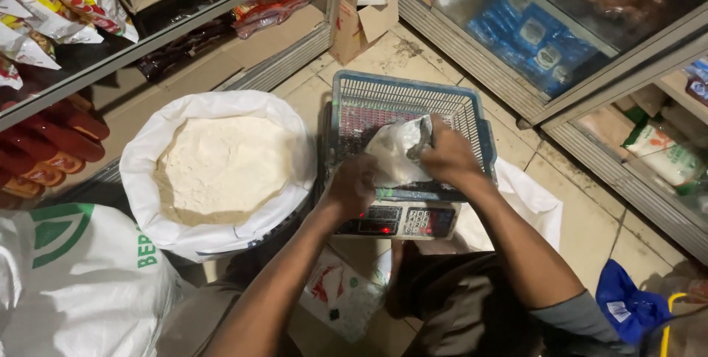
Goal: Scooping flour from a bulk sack into smaller plastic bags, weighing them on a digital scale, and tying the bags.
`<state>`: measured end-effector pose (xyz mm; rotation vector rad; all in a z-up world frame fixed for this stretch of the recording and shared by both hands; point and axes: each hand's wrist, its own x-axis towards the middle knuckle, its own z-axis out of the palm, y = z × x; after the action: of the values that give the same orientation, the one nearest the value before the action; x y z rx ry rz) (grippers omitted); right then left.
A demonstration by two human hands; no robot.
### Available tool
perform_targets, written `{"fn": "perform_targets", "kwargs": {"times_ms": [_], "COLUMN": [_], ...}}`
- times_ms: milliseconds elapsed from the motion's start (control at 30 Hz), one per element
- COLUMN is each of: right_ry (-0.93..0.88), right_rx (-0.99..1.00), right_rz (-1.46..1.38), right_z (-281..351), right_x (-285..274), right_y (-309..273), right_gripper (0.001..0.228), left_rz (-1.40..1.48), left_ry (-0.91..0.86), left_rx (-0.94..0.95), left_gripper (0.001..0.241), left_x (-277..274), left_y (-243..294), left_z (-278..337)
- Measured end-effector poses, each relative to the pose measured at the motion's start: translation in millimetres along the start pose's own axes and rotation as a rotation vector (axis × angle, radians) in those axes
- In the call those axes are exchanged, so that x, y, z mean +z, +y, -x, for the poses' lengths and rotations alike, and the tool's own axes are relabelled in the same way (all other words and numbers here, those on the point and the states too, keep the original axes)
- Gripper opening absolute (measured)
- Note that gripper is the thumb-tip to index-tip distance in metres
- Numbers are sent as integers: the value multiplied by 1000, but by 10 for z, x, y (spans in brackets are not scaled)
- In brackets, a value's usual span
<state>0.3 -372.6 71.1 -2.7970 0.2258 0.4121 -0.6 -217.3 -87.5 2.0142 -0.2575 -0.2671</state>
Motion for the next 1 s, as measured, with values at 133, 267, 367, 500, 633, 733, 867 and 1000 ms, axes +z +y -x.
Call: {"fn": "perform_targets", "kwargs": {"times_ms": [133,267,367,500,633,733,867,1000], "right_ry": [-2,14,49,107,163,196,164,137], "right_rx": [-27,-1,53,100,64,20,110,146], "right_rz": [-173,-449,-445,-570,-685,-687,-621,-643], "right_z": [9,25,24,-407,-479,-564,-256,-295], "right_x": [-16,-64,-125,44,-28,-30,-285,-380], "right_y": [33,143,226,785,1041,1217,961,853], "right_gripper": [55,57,63,72,73,67,67,67], "left_rz": [38,67,4,-16,-355,-512,-400,-178], "left_ry": [97,427,552,592,653,693,751,789], "left_rx": [17,524,652,497,605,651,713,720], "left_gripper": [54,48,26,20,20,28,27,22], "left_x": [144,144,-33,-603,-889,-976,-999,-936], "left_y": [-315,-570,-852,-166,-26,-34,63,-585], "left_z": [-173,-226,-582,-109,-50,-29,66,-274]}}
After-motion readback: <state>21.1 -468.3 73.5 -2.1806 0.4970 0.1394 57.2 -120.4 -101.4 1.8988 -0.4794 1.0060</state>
